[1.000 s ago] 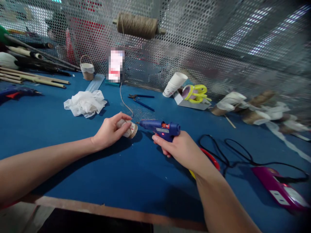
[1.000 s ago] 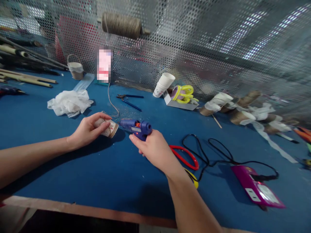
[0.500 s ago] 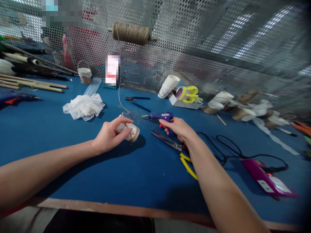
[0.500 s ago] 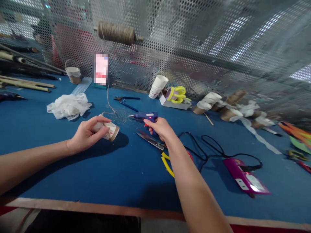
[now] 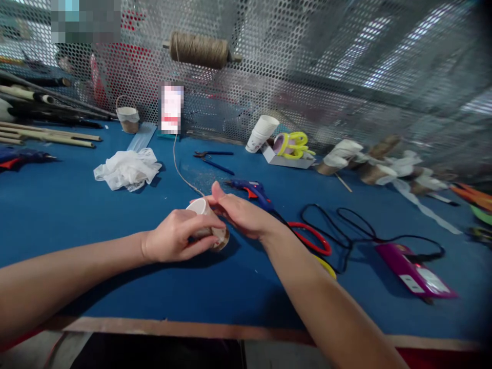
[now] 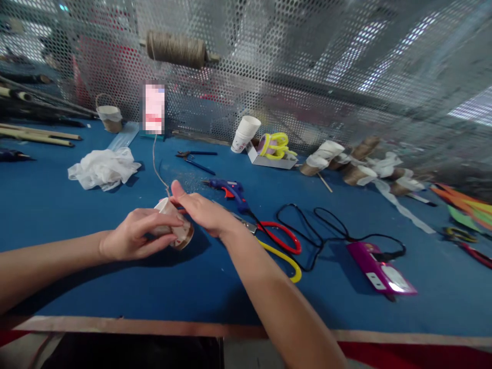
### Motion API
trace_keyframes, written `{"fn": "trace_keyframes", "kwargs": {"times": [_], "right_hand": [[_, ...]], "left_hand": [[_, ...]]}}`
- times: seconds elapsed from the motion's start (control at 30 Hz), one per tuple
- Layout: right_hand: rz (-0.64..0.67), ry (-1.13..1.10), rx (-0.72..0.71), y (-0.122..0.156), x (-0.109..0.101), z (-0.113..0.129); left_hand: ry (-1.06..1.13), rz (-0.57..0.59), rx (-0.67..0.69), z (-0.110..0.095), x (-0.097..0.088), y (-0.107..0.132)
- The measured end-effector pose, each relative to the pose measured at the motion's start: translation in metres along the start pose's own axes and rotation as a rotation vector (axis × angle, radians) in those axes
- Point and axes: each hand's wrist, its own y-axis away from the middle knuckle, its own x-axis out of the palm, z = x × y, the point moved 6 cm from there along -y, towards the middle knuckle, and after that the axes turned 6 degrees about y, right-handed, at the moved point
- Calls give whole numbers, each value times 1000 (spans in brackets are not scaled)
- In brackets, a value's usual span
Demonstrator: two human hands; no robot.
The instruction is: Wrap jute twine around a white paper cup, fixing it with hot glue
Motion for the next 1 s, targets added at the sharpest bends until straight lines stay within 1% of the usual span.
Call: {"fn": "trace_keyframes", "kwargs": {"times": [0.03,0.1,0.17,0.23,0.37,0.43,0.5,0.57,0.63,0.83,1.0], "right_hand": [[3,-59,-7,-2,5,1],[-51,-144,-39,-4,6,2],[-100,-225,-85,-2,2,4],[-195,-292,-133,3,-8,6],[-476,-346,-206,21,-32,9],[-546,-330,-217,28,-39,9],[-587,-284,-215,32,-42,10],[-607,-236,-213,33,-44,10],[-610,-208,-223,32,-43,9],[-602,-241,-231,28,-43,3],[-625,-224,-187,27,-43,-2]], "left_hand": [[-20,11,19,-1,1,0],[-27,21,25,-3,2,1],[39,17,-22,-2,1,0],[114,-25,-145,2,-2,-1],[238,-202,-496,21,-8,2],[333,-246,-609,28,-7,5],[407,-253,-669,33,-4,6],[444,-246,-693,34,-2,7],[450,-231,-686,32,-1,7],[401,-204,-603,24,-3,5],[373,-236,-527,19,-6,5]]}}
